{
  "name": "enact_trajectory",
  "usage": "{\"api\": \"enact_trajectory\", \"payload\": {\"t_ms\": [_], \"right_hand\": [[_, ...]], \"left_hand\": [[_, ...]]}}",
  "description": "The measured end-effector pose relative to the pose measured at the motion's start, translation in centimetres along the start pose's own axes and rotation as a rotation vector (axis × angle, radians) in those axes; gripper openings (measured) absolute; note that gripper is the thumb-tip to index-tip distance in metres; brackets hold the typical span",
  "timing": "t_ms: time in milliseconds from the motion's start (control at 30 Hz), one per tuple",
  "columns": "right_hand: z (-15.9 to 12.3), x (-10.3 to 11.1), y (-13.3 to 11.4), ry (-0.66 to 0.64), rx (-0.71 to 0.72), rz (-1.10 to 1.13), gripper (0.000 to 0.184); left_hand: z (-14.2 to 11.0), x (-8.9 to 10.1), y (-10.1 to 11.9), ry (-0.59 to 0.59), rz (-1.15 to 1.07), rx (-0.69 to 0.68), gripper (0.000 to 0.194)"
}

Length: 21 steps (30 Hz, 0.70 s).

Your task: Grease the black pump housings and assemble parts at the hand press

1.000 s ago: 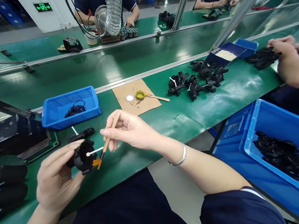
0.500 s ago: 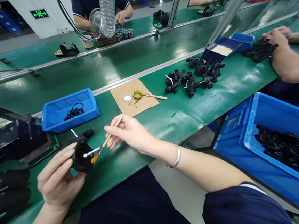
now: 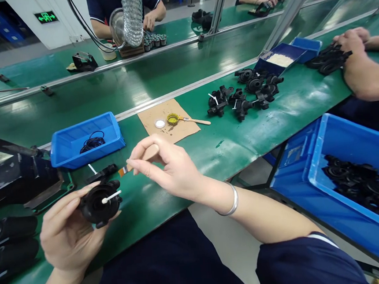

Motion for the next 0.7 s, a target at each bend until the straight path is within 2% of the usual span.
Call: {"api": "enact_trajectory", "payload": {"t_ms": [100,167,300,500,600,700], "right_hand": [[-0.2,0.5,-0.4,0.05,0.007,0.025,0.011],[-0.3,0.4,-0.2,0.022,-0.024,0.07,0.013],[-0.5,-0.3,0.6,-0.076,-0.042,0.124,0.012],[-0.4,-0.8,1.6,-0.107,-0.056,0.11,0.009],[-0.4,-0.8,1.5,-0.137,-0.055,0.06,0.009],[-0.4,-0.6,1.1,-0.178,-0.049,0.018,0.012]], "left_hand": [[-0.2,-0.2,-0.3,0.013,-0.041,0.117,0.075],[-0.5,-0.4,-0.8,0.026,-0.106,0.226,0.07],[-1.0,-0.9,-1.1,0.045,-0.231,0.305,0.068],[-1.5,-1.2,-1.3,0.037,-0.317,0.497,0.067],[-1.5,-1.4,-1.0,0.015,-0.349,0.554,0.064],[-1.3,-1.5,-0.7,-0.03,-0.366,0.55,0.063]]}}
Point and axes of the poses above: each hand's wrist, its own z-axis towards the middle knuckle, its own x-axis out of the back of the hand, y = z × x, the point moved 5 cm from there along z, towards the middle knuckle, and after that the axes turned 2 degrees about z, right-handed, at the moved point
